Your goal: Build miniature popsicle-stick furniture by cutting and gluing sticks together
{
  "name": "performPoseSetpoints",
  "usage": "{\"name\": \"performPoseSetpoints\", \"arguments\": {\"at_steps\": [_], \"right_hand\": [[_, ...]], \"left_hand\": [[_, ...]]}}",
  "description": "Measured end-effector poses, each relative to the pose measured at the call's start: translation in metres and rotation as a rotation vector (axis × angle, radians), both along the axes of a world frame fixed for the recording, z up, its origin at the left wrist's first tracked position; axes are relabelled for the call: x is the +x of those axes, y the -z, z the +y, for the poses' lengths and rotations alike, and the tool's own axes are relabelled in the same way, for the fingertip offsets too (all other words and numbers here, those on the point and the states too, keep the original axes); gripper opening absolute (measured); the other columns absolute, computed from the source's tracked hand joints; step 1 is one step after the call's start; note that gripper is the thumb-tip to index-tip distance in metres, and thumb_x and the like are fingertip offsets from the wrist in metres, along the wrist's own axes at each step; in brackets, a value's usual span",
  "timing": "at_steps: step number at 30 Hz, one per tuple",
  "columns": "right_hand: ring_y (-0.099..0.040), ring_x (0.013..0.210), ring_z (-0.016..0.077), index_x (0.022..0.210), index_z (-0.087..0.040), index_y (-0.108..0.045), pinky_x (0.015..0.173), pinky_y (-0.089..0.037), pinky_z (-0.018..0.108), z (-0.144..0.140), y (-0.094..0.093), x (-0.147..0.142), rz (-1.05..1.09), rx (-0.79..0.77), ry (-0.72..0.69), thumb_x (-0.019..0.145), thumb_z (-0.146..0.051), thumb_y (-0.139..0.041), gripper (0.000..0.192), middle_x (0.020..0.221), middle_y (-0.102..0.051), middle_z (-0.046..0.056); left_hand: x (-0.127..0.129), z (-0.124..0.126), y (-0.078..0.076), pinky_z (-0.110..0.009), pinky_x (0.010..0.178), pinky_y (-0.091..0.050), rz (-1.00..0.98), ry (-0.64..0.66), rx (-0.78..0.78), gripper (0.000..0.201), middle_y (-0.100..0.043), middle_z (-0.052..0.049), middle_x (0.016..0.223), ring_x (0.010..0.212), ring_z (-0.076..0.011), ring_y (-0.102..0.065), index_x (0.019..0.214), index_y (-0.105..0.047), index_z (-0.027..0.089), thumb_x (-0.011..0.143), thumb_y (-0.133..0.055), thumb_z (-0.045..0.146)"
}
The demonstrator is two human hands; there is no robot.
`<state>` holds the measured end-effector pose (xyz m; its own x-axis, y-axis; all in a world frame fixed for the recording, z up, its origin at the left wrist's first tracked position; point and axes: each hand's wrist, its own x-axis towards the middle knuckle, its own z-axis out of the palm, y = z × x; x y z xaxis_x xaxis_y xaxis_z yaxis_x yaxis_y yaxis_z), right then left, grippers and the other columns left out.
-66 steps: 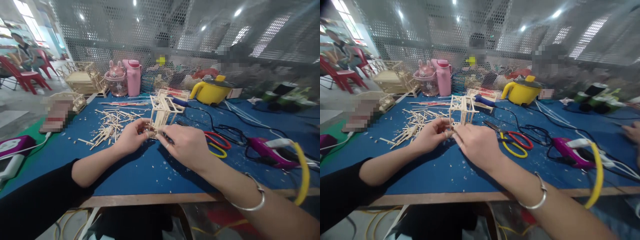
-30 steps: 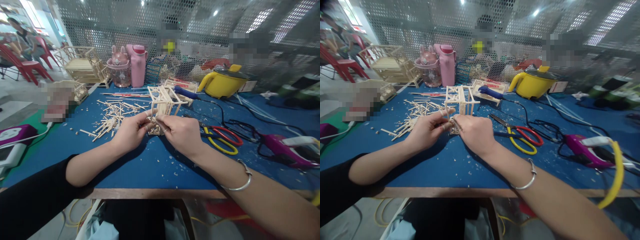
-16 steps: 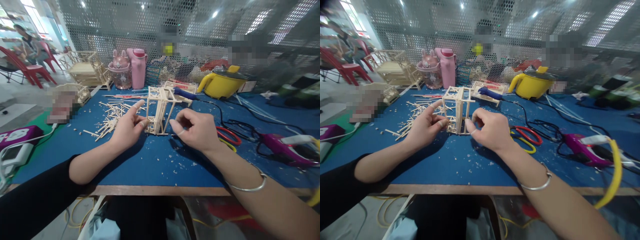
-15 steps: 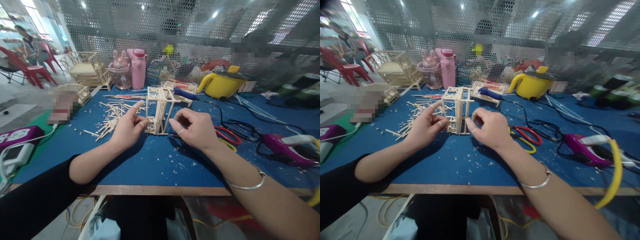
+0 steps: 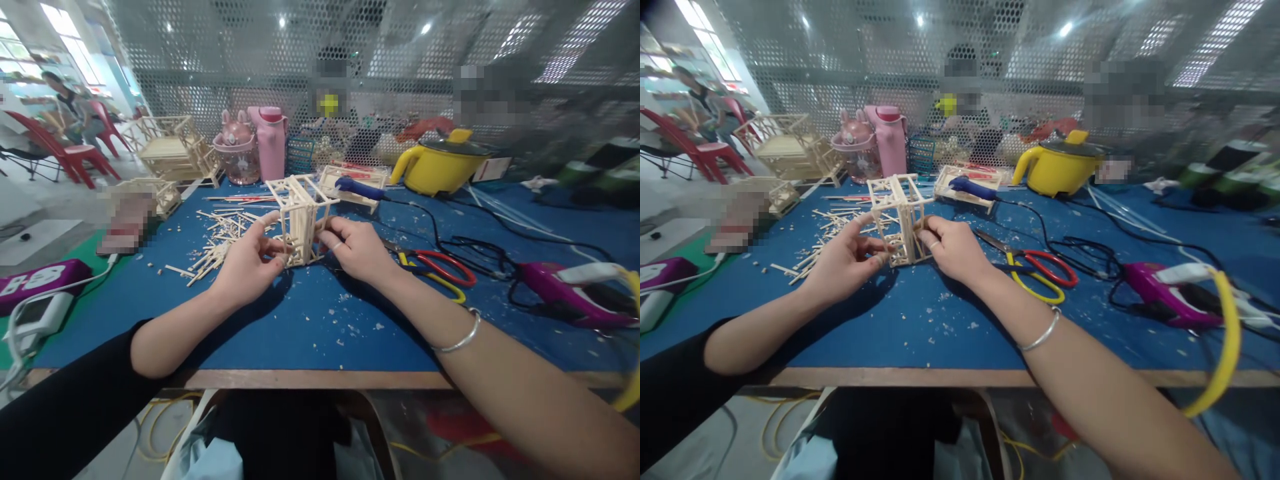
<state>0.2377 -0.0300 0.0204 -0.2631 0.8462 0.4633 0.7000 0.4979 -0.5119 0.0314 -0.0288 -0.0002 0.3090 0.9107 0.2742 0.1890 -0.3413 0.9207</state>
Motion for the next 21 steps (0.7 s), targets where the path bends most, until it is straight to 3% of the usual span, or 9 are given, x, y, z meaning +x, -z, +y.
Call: {"name": "performPoseSetpoints", "arguments": {"at_steps": [4, 6, 9, 11, 13, 15, 17, 21], "right_hand": [[-0.065, 0.077, 0.017, 0.103, -0.014, -0.068, 0.072, -0.047, 0.029, 0.0, -0.005, 0.004, -0.005, -0.033, -0.008, 0.088, -0.03, -0.054, 0.026, 0.089, -0.073, 0.006], [-0.065, 0.074, 0.0168, 0.115, -0.015, -0.064, 0.07, -0.049, 0.03, -0.004, -0.012, 0.013, 0.011, -0.07, 0.002, 0.083, -0.035, -0.061, 0.038, 0.09, -0.074, 0.006], [-0.066, 0.07, 0.0176, 0.113, -0.017, -0.066, 0.067, -0.052, 0.031, -0.02, -0.022, 0.036, -0.031, -0.068, 0.126, 0.08, -0.043, -0.063, 0.042, 0.085, -0.073, 0.005], [-0.069, 0.077, 0.0212, 0.111, -0.019, -0.068, 0.07, -0.053, 0.035, -0.036, -0.024, 0.053, -0.189, -0.097, 0.239, 0.081, -0.048, -0.061, 0.043, 0.09, -0.075, 0.007], [-0.068, 0.096, 0.0295, 0.127, -0.019, -0.061, 0.08, -0.054, 0.042, -0.054, -0.022, 0.069, -0.416, -0.199, 0.284, 0.074, -0.055, -0.066, 0.065, 0.114, -0.071, 0.013], [-0.059, 0.118, 0.0364, 0.141, -0.016, -0.048, 0.093, -0.05, 0.048, -0.069, -0.015, 0.079, -0.554, -0.3, 0.256, 0.064, -0.063, -0.071, 0.093, 0.136, -0.057, 0.018], [-0.051, 0.126, 0.0387, 0.144, -0.013, -0.042, 0.1, -0.045, 0.051, -0.08, -0.008, 0.082, -0.607, -0.347, 0.234, 0.062, -0.068, -0.07, 0.103, 0.14, -0.052, 0.021], [-0.055, 0.119, 0.0363, 0.143, -0.016, -0.044, 0.097, -0.046, 0.05, -0.087, -0.006, 0.077, -0.602, -0.301, 0.247, 0.07, -0.056, -0.068, 0.086, 0.13, -0.058, 0.02]], "left_hand": [[-0.001, 0.0, 0.0, -0.03, 0.074, -0.051, 0.056, -0.005, 0.006, 0.072, -0.072, -0.007, 0.095, 0.079, -0.0152, -0.066, 0.14, -0.035, 0.017, 0.073, -0.062, 0.014], [-0.002, 0.002, 0.001, -0.032, 0.076, -0.051, 0.084, -0.009, 0.024, 0.071, -0.071, -0.007, 0.096, 0.078, -0.0148, -0.065, 0.14, -0.035, 0.017, 0.074, -0.062, 0.016], [-0.007, 0.001, 0.002, -0.031, 0.074, -0.05, 0.144, -0.016, 0.027, 0.07, -0.068, -0.006, 0.1, 0.075, -0.0134, -0.063, 0.138, -0.036, 0.019, 0.073, -0.061, 0.016], [-0.011, -0.002, 0.002, -0.028, 0.068, -0.049, 0.192, -0.067, 0.037, 0.061, -0.064, -0.006, 0.101, 0.073, -0.0126, -0.061, 0.131, -0.042, 0.019, 0.072, -0.06, 0.016], [-0.014, -0.011, 0.0, -0.025, 0.061, -0.047, 0.223, -0.159, 0.1, 0.046, -0.059, -0.004, 0.096, 0.071, -0.012, -0.058, 0.117, -0.05, 0.019, 0.072, -0.06, 0.018], [-0.014, -0.023, -0.003, -0.023, 0.057, -0.044, 0.23, -0.212, 0.197, 0.033, -0.056, -0.001, 0.087, 0.067, -0.0113, -0.054, 0.106, -0.052, 0.019, 0.074, -0.06, 0.021], [-0.01, -0.035, -0.007, -0.023, 0.057, -0.042, 0.257, -0.153, 0.25, 0.025, -0.055, 0.002, 0.079, 0.062, -0.011, -0.051, 0.103, -0.053, 0.02, 0.079, -0.059, 0.025], [0.008, -0.052, -0.01, -0.027, 0.059, -0.043, 0.483, 0.127, 0.182, 0.019, -0.061, 0.001, 0.07, 0.061, -0.0143, -0.055, 0.1, -0.06, 0.021, 0.084, -0.054, 0.028]]}}
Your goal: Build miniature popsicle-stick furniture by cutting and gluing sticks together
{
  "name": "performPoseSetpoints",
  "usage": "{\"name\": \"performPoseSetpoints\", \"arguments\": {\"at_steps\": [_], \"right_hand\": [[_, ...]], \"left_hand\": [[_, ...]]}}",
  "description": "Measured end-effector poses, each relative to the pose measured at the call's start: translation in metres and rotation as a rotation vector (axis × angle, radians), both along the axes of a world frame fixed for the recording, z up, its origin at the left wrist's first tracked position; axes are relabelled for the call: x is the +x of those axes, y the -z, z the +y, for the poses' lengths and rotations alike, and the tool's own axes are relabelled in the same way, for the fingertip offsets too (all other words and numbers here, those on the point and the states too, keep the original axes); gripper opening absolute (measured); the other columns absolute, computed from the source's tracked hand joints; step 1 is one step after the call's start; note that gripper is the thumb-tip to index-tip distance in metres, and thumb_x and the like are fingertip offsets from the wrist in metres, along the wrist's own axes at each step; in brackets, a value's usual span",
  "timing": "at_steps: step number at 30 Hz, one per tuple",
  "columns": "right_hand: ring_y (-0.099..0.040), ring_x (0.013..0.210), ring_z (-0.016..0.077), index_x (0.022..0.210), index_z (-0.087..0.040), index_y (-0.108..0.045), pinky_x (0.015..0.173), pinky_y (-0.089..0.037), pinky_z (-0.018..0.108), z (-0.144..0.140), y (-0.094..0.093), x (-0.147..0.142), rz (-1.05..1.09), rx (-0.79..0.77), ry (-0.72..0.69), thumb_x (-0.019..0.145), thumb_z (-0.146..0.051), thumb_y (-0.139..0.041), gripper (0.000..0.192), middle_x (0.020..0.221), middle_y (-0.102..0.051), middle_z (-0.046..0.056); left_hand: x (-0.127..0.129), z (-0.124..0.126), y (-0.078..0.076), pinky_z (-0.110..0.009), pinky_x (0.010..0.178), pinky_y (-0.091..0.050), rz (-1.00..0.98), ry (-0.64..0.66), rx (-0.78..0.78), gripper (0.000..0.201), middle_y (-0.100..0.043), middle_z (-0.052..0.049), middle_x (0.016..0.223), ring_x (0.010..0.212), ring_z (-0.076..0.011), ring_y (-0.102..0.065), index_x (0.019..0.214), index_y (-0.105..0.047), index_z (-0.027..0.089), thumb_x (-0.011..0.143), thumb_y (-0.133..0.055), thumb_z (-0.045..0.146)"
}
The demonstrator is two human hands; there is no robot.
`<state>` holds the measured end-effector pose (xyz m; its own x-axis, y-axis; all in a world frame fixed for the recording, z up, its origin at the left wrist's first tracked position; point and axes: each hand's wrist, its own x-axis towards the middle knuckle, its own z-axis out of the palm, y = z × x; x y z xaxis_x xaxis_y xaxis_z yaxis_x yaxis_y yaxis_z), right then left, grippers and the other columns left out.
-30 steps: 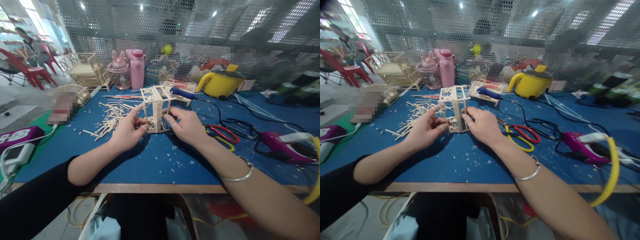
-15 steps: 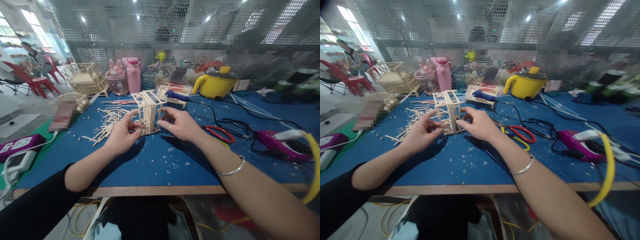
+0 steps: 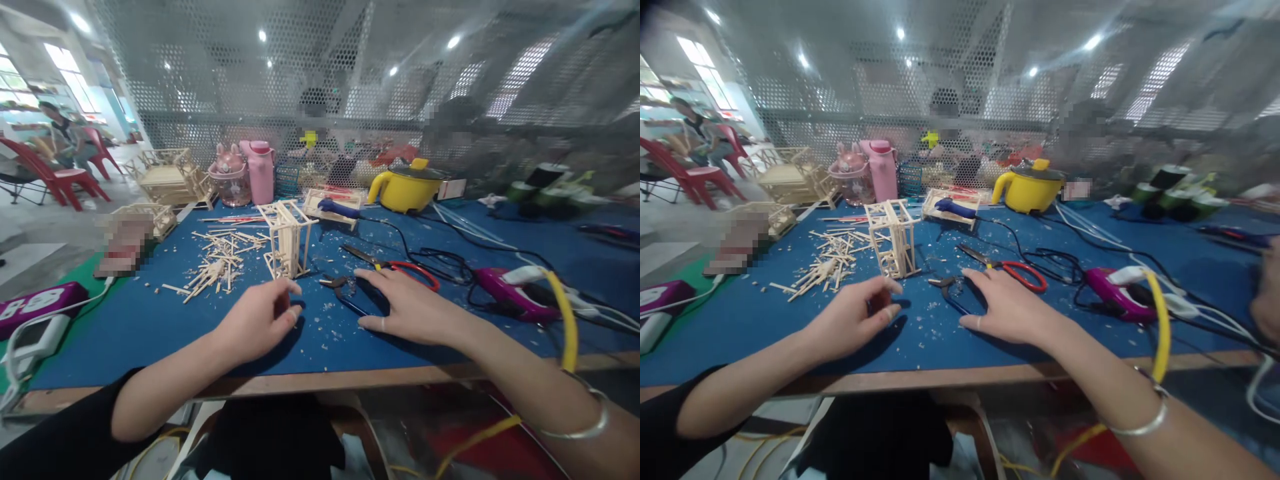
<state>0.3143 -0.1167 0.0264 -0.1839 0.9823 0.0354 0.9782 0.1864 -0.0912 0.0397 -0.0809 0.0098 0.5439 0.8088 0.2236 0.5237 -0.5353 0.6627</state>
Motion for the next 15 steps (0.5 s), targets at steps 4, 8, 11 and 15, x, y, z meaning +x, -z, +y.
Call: {"name": "performPoseSetpoints", "arguments": {"at_steps": [4, 8, 11, 15], "right_hand": [[-0.054, 0.122, 0.0321, 0.14, -0.017, -0.046, 0.102, -0.043, 0.047, -0.003, -0.013, -0.003, 0.077, 0.046, 0.027, 0.071, -0.038, -0.066, 0.075, 0.133, -0.057, 0.016], [-0.05, 0.128, 0.0314, 0.139, -0.022, -0.047, 0.107, -0.039, 0.049, -0.008, -0.024, 0.009, 0.281, -0.012, 0.077, 0.074, -0.041, -0.064, 0.07, 0.142, -0.052, 0.011], [-0.054, 0.123, 0.0322, 0.135, -0.026, -0.049, 0.104, -0.04, 0.05, -0.012, -0.026, 0.016, 0.631, -0.195, 0.144, 0.074, -0.046, -0.064, 0.067, 0.132, -0.06, 0.01], [-0.067, 0.095, 0.0266, 0.127, -0.024, -0.05, 0.088, -0.049, 0.045, -0.021, -0.026, 0.013, 1.362, -0.603, 0.185, 0.075, -0.045, -0.058, 0.056, 0.101, -0.069, 0.009]], "left_hand": [[0.019, 0.003, 0.0, -0.032, 0.064, -0.046, 0.204, 0.067, 0.019, 0.017, -0.069, -0.004, 0.078, 0.07, -0.0215, -0.062, 0.092, -0.066, 0.021, 0.083, -0.053, 0.027], [0.042, 0.015, 0.0, -0.037, 0.078, -0.049, 0.231, 0.012, 0.132, 0.03, -0.071, -0.013, 0.097, 0.089, -0.0274, -0.066, 0.111, -0.065, 0.017, 0.086, -0.049, 0.023], [0.064, 0.018, -0.003, -0.037, 0.081, -0.049, 0.179, -0.027, 0.166, 0.037, -0.069, -0.014, 0.1, 0.09, -0.0263, -0.066, 0.122, -0.057, 0.014, 0.087, -0.046, 0.018], [0.083, 0.013, -0.005, -0.028, 0.066, -0.05, -0.115, -0.05, -0.05, 0.032, -0.063, -0.003, 0.083, 0.067, -0.0162, -0.06, 0.116, -0.054, 0.014, 0.085, -0.052, 0.024]]}}
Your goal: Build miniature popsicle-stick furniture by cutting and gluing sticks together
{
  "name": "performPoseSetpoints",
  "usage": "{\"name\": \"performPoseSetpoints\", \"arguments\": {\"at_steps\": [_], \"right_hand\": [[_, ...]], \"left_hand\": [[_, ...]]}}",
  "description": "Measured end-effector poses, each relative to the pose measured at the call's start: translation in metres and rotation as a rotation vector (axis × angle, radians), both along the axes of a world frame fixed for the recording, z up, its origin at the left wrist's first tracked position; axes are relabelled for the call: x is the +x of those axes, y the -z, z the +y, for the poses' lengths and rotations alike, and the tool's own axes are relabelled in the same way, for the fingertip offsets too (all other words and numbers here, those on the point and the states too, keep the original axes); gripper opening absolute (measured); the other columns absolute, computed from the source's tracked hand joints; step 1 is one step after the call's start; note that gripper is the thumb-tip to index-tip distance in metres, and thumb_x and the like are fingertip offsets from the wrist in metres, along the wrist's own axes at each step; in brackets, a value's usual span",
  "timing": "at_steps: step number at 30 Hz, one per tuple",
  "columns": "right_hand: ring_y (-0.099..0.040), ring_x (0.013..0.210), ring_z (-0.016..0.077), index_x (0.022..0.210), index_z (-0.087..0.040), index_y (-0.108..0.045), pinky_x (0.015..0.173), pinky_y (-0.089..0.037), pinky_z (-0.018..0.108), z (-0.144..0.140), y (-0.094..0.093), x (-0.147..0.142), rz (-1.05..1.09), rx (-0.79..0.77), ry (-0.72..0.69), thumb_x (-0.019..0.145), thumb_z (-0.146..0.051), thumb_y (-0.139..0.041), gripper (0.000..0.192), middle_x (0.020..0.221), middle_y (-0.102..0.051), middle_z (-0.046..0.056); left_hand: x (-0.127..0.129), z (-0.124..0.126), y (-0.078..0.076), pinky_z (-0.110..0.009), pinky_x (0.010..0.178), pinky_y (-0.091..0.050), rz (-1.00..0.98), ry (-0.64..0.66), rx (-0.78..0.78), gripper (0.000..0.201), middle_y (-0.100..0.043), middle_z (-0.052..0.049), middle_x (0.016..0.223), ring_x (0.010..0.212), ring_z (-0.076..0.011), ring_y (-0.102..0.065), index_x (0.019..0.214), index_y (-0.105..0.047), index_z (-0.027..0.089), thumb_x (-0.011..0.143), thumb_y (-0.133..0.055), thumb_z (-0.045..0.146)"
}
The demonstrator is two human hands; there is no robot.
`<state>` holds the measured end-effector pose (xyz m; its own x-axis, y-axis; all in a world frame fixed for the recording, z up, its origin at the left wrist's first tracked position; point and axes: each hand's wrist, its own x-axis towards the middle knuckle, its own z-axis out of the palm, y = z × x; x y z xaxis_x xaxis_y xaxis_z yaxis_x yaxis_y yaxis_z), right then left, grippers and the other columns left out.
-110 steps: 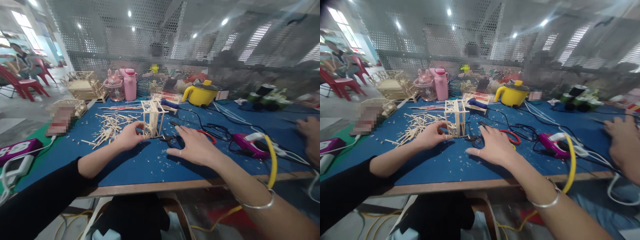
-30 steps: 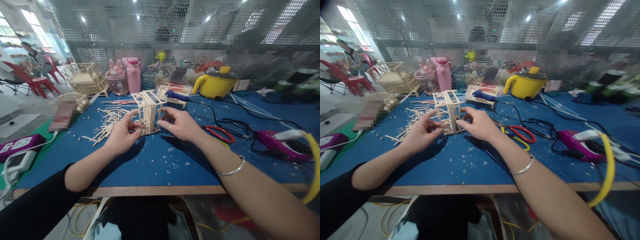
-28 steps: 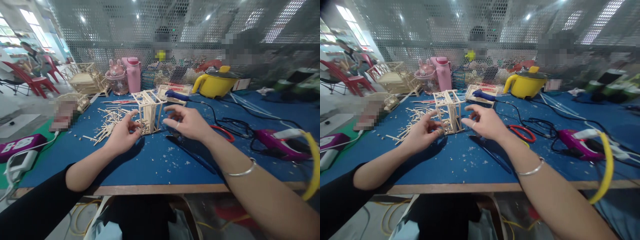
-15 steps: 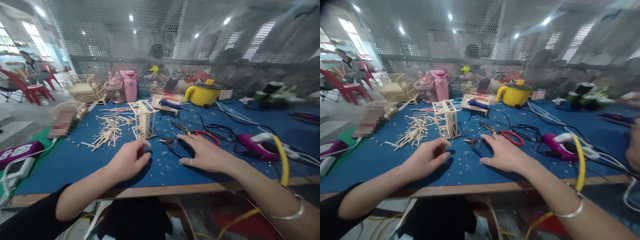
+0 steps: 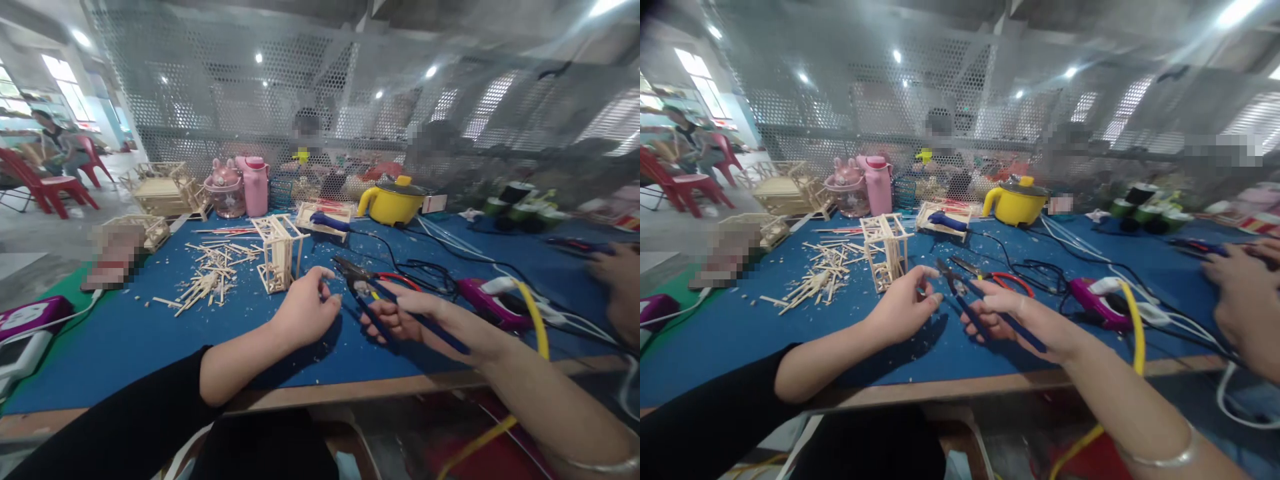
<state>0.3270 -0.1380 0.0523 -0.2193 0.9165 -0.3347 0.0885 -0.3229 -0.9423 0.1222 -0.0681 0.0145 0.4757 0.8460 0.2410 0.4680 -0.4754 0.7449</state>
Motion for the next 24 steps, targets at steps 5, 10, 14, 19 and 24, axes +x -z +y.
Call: {"name": "performPoseSetpoints", "arguments": {"at_steps": [5, 10, 14, 19, 24], "right_hand": [[-0.065, 0.093, 0.0256, 0.119, -0.025, -0.048, 0.087, -0.047, 0.046, -0.012, 0.01, -0.009, 0.535, -0.094, -0.135, 0.073, -0.052, -0.05, 0.053, 0.104, -0.067, 0.01], [-0.062, 0.096, 0.0263, 0.123, -0.026, -0.046, 0.089, -0.047, 0.047, -0.019, 0.022, -0.018, 0.563, 0.015, -0.163, 0.066, -0.045, -0.058, 0.061, 0.107, -0.065, 0.008], [-0.062, 0.087, 0.0245, 0.111, -0.023, -0.054, 0.081, -0.049, 0.043, -0.021, 0.024, -0.031, 0.519, 0.023, -0.114, 0.066, -0.041, -0.056, 0.048, 0.095, -0.065, 0.008], [-0.063, 0.08, 0.0225, 0.105, -0.023, -0.056, 0.076, -0.05, 0.039, -0.024, 0.024, -0.04, 0.537, 0.029, -0.023, 0.068, -0.037, -0.052, 0.04, 0.087, -0.065, 0.006], [-0.065, 0.085, 0.0259, 0.108, -0.025, -0.056, 0.078, -0.051, 0.047, -0.023, 0.022, -0.017, 0.278, 0.27, 0.116, 0.079, -0.046, -0.035, 0.042, 0.102, -0.069, 0.011]], "left_hand": [[-0.007, -0.008, 0.007, -0.03, 0.071, -0.049, 0.001, 0.014, 0.12, 0.025, -0.061, -0.004, 0.085, 0.073, -0.0168, -0.058, 0.105, -0.06, 0.016, 0.081, -0.056, 0.021], [-0.015, -0.024, -0.005, -0.026, 0.068, -0.05, -0.234, 0.025, 0.349, 0.022, -0.059, -0.002, 0.078, 0.071, -0.014, -0.058, 0.106, -0.062, 0.018, 0.088, -0.053, 0.029], [-0.011, -0.03, -0.009, -0.026, 0.071, -0.052, -0.1, 0.122, 0.556, 0.023, -0.066, -0.003, 0.09, 0.081, -0.0159, -0.064, 0.107, -0.066, 0.023, 0.088, -0.058, 0.033], [-0.011, -0.026, -0.001, -0.021, 0.068, -0.053, -0.171, 0.152, 0.793, 0.021, -0.069, -0.004, 0.08, 0.074, -0.0128, -0.064, 0.089, -0.068, 0.018, 0.092, -0.048, 0.018], [-0.039, -0.044, -0.007, -0.02, 0.071, -0.051, -0.222, 0.328, 0.562, 0.018, -0.069, -0.004, 0.078, 0.075, -0.0121, -0.063, 0.084, -0.064, 0.016, 0.093, -0.049, 0.021]]}}
